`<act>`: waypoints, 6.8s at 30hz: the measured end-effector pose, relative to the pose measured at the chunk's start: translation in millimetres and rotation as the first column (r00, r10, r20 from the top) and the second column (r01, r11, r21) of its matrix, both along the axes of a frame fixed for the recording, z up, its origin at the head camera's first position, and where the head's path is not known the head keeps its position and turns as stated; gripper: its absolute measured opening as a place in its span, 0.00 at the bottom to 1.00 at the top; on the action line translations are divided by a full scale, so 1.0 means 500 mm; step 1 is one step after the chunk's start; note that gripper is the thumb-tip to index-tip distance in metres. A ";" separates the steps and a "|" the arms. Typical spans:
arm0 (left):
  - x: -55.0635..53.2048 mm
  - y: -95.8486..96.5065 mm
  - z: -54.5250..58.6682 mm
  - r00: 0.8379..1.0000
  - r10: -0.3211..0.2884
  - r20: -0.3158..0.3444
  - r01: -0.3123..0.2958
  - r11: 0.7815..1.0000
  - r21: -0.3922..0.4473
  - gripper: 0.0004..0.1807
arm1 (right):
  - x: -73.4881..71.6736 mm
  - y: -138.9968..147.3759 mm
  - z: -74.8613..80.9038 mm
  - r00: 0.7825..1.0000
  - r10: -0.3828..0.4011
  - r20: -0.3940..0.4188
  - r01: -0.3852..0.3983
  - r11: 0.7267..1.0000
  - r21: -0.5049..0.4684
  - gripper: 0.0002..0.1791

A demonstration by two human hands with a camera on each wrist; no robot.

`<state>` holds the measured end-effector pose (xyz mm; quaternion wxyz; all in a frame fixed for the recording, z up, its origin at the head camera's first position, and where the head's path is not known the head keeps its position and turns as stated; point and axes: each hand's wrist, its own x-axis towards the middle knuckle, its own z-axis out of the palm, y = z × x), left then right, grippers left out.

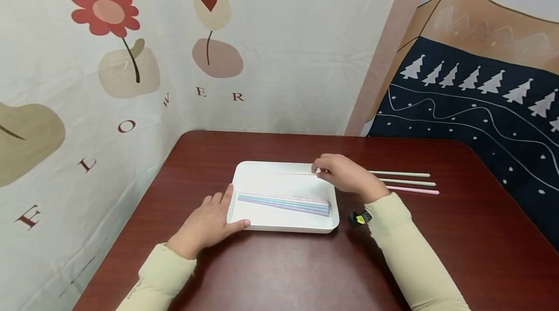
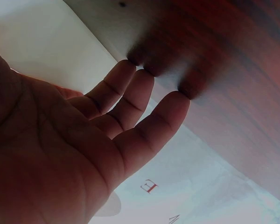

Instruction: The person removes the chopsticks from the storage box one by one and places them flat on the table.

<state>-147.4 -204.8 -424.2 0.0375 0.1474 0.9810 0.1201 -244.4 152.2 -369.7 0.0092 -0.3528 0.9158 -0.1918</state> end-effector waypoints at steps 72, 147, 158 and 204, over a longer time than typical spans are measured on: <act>-0.003 -0.002 -0.003 1.000 -0.001 -0.003 0.001 1.000 0.003 0.64 | 0.050 0.339 -0.103 0.985 -0.172 0.014 0.169 0.977 0.129 0.11; -0.001 0.001 0.002 1.000 0.017 -0.004 -0.017 1.000 -0.005 0.64 | -0.056 -0.139 -0.092 0.961 0.101 0.258 -0.075 0.991 -0.109 0.06; -0.003 0.000 0.000 1.000 0.012 -0.016 -0.012 1.000 0.002 0.63 | -0.065 -0.138 -0.118 0.920 0.137 0.367 -0.086 0.984 -0.153 0.04; -0.007 0.002 -0.001 1.000 0.005 -0.010 -0.005 1.000 -0.004 0.63 | -0.053 -0.156 -0.118 0.958 0.111 0.265 -0.119 0.993 0.011 0.06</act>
